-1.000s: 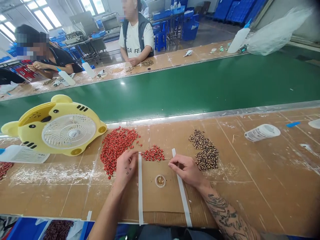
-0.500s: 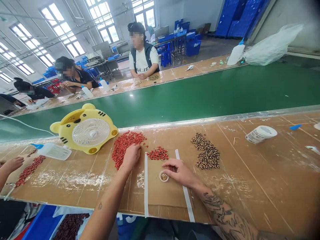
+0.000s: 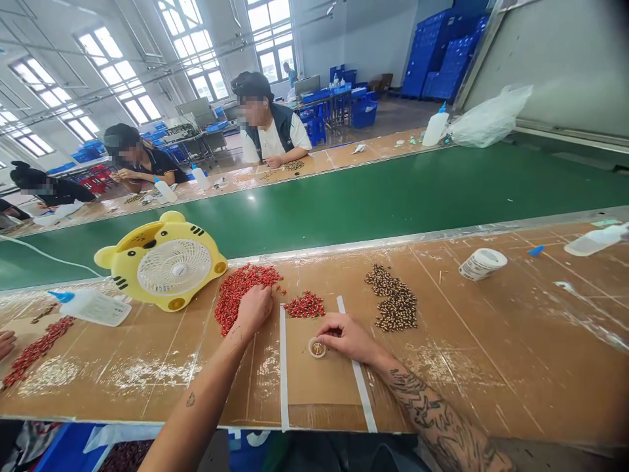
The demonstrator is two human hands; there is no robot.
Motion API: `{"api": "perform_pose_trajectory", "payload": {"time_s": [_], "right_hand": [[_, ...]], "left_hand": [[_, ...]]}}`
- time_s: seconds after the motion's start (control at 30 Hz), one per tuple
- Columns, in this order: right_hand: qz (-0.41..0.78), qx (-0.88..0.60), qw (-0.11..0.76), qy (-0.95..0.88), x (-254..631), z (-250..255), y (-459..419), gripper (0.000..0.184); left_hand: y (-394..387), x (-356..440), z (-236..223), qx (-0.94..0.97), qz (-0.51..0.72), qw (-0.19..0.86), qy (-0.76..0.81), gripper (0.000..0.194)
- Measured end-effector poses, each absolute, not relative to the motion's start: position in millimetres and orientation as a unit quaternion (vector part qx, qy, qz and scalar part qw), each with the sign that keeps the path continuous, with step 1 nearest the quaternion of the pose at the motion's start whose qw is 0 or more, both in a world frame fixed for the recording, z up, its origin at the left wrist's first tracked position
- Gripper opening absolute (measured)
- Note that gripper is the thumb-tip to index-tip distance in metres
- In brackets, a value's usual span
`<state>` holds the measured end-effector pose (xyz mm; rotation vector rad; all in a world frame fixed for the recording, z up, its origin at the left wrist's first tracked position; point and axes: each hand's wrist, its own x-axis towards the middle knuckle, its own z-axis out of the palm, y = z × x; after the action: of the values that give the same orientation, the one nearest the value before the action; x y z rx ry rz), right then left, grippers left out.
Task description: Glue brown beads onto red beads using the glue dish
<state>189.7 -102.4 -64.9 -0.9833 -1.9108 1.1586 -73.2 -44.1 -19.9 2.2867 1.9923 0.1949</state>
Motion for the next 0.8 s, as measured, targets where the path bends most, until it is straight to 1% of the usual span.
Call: {"api": "perform_pose_trajectory", "payload": {"time_s": [0.1, 0.17, 0.2, 0.3, 0.37, 0.43, 0.53, 0.6, 0.67, 0.8], "right_hand": [[0.412, -0.345, 0.327, -0.778, 194, -65, -103, 0.023], [0.384, -0.317, 0.312, -0.809, 196, -65, -103, 0.026], [0.369, -0.304, 0.307, -0.823, 196, -65, -103, 0.027], [0.325, -0.285, 0.304, -0.849, 195, -64, -102, 0.028], [0.302, -0.29, 0.308, -0.854, 194, -64, -102, 0.028], [0.293, -0.29, 0.303, -0.859, 195, -64, -103, 0.028], [0.294, -0.278, 0.287, -0.868, 197, -65, -105, 0.026], [0.285, -0.286, 0.293, -0.867, 199, -65, -107, 0.025], [0.269, -0.296, 0.296, -0.867, 199, -64, -108, 0.025], [0.264, -0.287, 0.271, -0.88, 198, -63, -108, 0.025]], "left_hand": [[-57, -78, -21, 0.755, 0.124, 0.089, 0.638, 0.015], [-72, -79, -25, 0.738, 0.185, 0.143, 0.633, 0.018], [-82, -78, -29, 0.718, 0.236, 0.193, 0.626, 0.018], [-110, -71, -40, 0.574, 0.44, 0.415, 0.552, 0.01], [-125, -63, -47, 0.468, 0.504, 0.512, 0.515, 0.008], [-135, -53, -53, 0.383, 0.526, 0.564, 0.509, 0.01], [-147, -37, -59, 0.294, 0.54, 0.599, 0.513, 0.018], [-156, -27, -63, 0.269, 0.544, 0.603, 0.518, 0.02], [-165, -20, -68, 0.262, 0.545, 0.59, 0.535, 0.021], [-178, -16, -81, 0.299, 0.521, 0.558, 0.572, 0.019]]}}
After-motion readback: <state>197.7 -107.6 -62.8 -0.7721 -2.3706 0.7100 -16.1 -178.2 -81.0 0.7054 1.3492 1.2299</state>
